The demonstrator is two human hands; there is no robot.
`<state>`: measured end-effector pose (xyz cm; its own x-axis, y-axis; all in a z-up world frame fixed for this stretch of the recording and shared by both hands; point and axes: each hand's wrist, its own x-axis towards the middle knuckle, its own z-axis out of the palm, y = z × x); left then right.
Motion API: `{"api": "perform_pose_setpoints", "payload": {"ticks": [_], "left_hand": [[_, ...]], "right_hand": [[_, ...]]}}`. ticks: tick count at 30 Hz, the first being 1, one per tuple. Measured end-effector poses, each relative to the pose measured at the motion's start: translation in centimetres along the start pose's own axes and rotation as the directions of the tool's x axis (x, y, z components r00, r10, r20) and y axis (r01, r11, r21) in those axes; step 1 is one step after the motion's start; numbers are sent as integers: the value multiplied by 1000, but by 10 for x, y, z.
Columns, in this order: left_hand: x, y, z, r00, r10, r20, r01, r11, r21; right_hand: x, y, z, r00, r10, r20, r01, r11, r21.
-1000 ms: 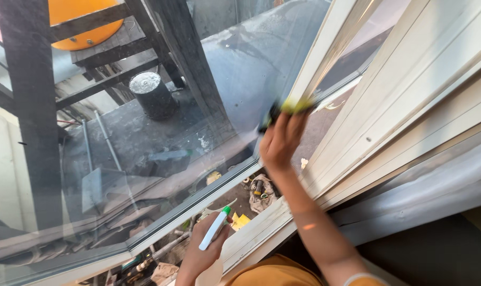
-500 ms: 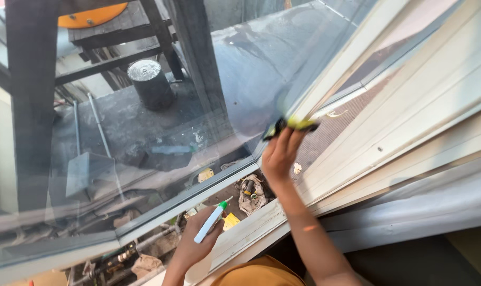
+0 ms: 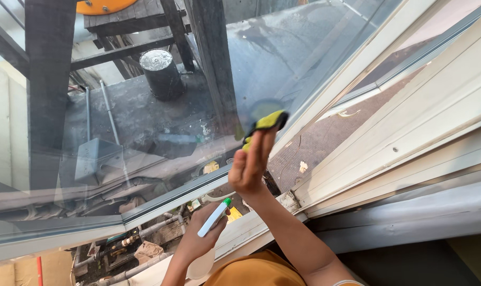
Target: The person sprays a window with a cleaning solution and wipes the glass and frame with a cloth. The person repeatedly sprays and wipes different sections of the window and the surrounding frame.
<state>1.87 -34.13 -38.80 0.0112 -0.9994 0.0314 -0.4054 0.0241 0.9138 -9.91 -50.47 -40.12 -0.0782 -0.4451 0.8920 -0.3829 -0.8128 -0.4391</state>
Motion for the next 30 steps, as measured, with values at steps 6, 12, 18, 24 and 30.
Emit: {"api": "perform_pose_setpoints", "payload": {"ticks": [6, 12, 18, 24, 30], "left_hand": [[4, -3, -4, 1000, 1, -22, -2, 999, -37], [12, 0, 3, 998, -31, 48, 32, 999, -24], [13, 6, 4, 998, 0, 60, 4, 999, -52], [19, 8, 8, 998, 31, 63, -30, 999, -24], [17, 7, 8, 997, 31, 65, -28, 999, -47]], "right_hand": [[-30, 0, -17, 899, 371, 235, -270, 889, -370], [-6, 6, -32, 970, 237, 52, -234, 971, -53], [3, -4, -33, 946, 302, 122, -287, 950, -127], [3, 8, -47, 964, 227, 135, -195, 956, -218], [0, 7, -48, 934, 287, 212, -251, 951, -179]]}}
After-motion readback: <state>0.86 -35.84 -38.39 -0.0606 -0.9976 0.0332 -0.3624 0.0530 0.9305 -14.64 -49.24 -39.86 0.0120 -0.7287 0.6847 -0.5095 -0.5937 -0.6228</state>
